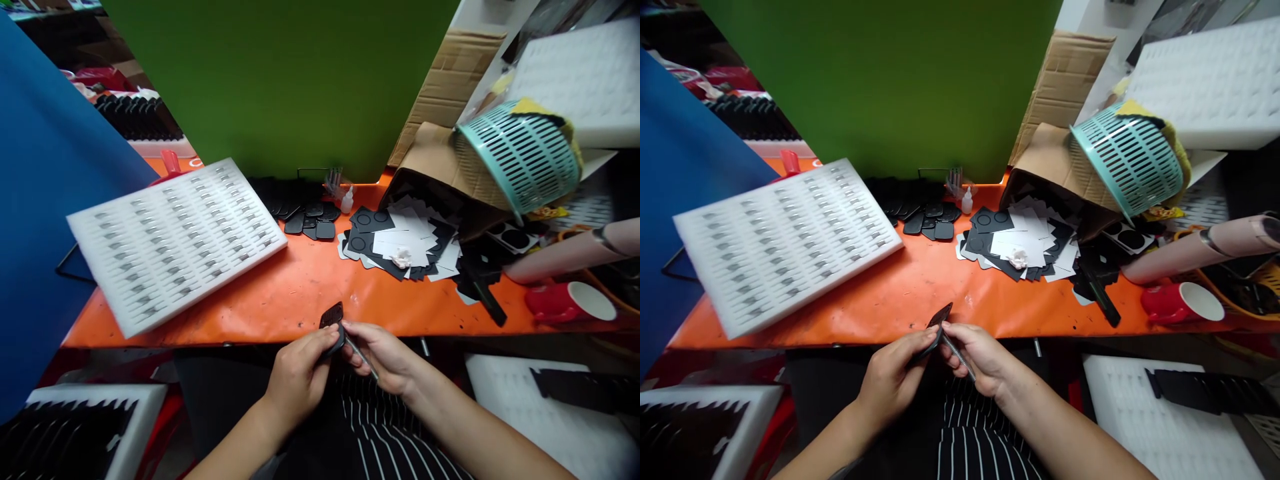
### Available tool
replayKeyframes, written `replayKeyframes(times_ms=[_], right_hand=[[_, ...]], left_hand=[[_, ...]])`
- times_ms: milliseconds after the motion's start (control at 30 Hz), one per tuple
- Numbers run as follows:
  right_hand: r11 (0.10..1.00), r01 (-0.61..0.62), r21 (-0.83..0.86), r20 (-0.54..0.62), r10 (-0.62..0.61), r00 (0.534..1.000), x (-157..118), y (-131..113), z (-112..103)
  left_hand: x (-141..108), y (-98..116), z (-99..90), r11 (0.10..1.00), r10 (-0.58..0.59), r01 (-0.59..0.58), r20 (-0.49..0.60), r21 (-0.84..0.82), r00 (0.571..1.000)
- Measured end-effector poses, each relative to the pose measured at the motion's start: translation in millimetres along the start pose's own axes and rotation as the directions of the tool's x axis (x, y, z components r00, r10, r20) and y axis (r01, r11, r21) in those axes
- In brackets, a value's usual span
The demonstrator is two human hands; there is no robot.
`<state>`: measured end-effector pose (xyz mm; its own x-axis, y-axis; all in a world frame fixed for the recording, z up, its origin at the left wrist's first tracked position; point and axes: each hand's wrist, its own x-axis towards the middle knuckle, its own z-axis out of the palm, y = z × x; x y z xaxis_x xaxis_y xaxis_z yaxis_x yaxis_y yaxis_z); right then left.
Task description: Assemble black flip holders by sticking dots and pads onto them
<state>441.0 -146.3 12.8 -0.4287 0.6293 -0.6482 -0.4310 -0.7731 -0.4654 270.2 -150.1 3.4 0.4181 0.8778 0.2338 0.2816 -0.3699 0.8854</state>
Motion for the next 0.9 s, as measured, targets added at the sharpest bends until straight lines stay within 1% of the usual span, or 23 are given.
replayKeyframes(times_ms=[67, 100, 133, 167, 200, 233, 267, 300, 333, 367, 400, 433, 467, 500, 567, 633, 700, 800, 900], right_hand=[[0.999, 0.016, 0.052, -0.011, -0.015, 1.0, 3.4, 3.3, -0.4], [0.997, 0.033, 0.07, -0.01, -0.032, 0.999, 4.7, 4.4, -0.2], [0.995, 0.047, 0.087, -0.006, -0.046, 0.999, 5.1, 4.7, 0.1], [0.993, 0.052, 0.109, 0.007, -0.053, 0.999, 4.6, 4.3, 0.5], [0.989, 0.053, 0.138, 0.03, -0.057, 0.998, 2.9, 3.2, 0.7], [0.984, 0.054, 0.172, 0.064, -0.066, 0.996, 0.0, 1.4, 0.6], [0.977, 0.059, 0.204, 0.108, -0.082, 0.991, -4.2, -0.9, -0.3], [0.971, 0.073, 0.229, 0.154, -0.11, 0.982, -9.3, -3.6, -1.9], [0.965, 0.099, 0.241, 0.192, -0.147, 0.97, -15.1, -6.4, -4.6], [0.962, 0.132, 0.237, 0.217, -0.185, 0.959, -20.9, -9.2, -8.1], [0.962, 0.164, 0.218, 0.226, -0.214, 0.951, -26.2, -11.9, -12.4], [0.964, 0.19, 0.188, 0.219, -0.23, 0.948, -30.6, -14.3, -17.2], [0.966, 0.211, 0.151, 0.194, -0.238, 0.952, -33.7, -16.3, -21.9], [0.968, 0.226, 0.108, 0.154, -0.241, 0.958, -35.3, -17.8, -26.2], [0.969, 0.248, -0.002, 0.049, -0.248, 0.968, -34.1, -18.9, -32.3], [0.954, 0.259, -0.15, -0.06, -0.271, 0.961, -27.9, -17.4, -34.6], [0.913, 0.256, -0.319, -0.151, -0.315, 0.937, -18.6, -13.8, -34.6], [0.838, 0.24, -0.49, -0.218, -0.384, 0.897, -3.2, -7.0, -35.8], [0.793, 0.302, -0.529, -0.225, -0.474, 0.851, 8.2, -3.2, -41.1]], left_hand=[[0.2, -0.6, 3.0, 1.0, 0.001, -0.002, -0.014, -0.026, 1.0], [1.0, -0.9, 5.0, 0.999, -0.016, 0.014, -0.031, -0.05, 0.999], [2.5, -1.5, 7.1, 0.995, -0.057, 0.052, -0.052, -0.082, 0.997], [4.7, -2.4, 9.2, 0.986, -0.124, 0.114, -0.079, -0.124, 0.989], [7.4, -3.7, 11.1, 0.962, -0.22, 0.197, -0.111, -0.187, 0.969], [10.4, -5.6, 12.5, 0.916, -0.337, 0.291, -0.134, -0.277, 0.932], [13.5, -8.0, 13.4, 0.842, -0.456, 0.376, -0.137, -0.387, 0.879], [16.4, -10.7, 13.5, 0.746, -0.56, 0.438, -0.115, -0.502, 0.821], [19.0, -13.6, 12.4, 0.641, -0.636, 0.474, -0.073, -0.604, 0.768], [21.3, -16.8, 10.2, 0.547, -0.683, 0.485, -0.028, -0.682, 0.73], [23.3, -20.3, 6.8, 0.476, -0.707, 0.49, 0.014, -0.73, 0.708], [25.2, -24.1, 2.0, 0.437, -0.715, 0.496, 0.045, -0.75, 0.697], [27.4, -28.6, -4.0, 0.428, -0.714, 0.504, 0.061, -0.75, 0.698], [30.0, -34.0, -11.0, 0.448, -0.705, 0.514, 0.065, -0.732, 0.706], [37.0, -48.4, -27.0, 0.543, -0.672, 0.53, 0.042, -0.651, 0.74], [45.7, -67.2, -42.6, 0.67, -0.635, 0.539, -0.016, -0.51, 0.773], [54.3, -87.8, -54.6, 0.775, -0.598, 0.552, -0.076, -0.309, 0.798], [61.6, -112.5, -64.0, 0.826, -0.563, 0.544, -0.158, -0.148, 0.811], [57.5, -122.1, -69.8, 0.862, -0.491, 0.507, -0.279, -0.015, 0.826]])
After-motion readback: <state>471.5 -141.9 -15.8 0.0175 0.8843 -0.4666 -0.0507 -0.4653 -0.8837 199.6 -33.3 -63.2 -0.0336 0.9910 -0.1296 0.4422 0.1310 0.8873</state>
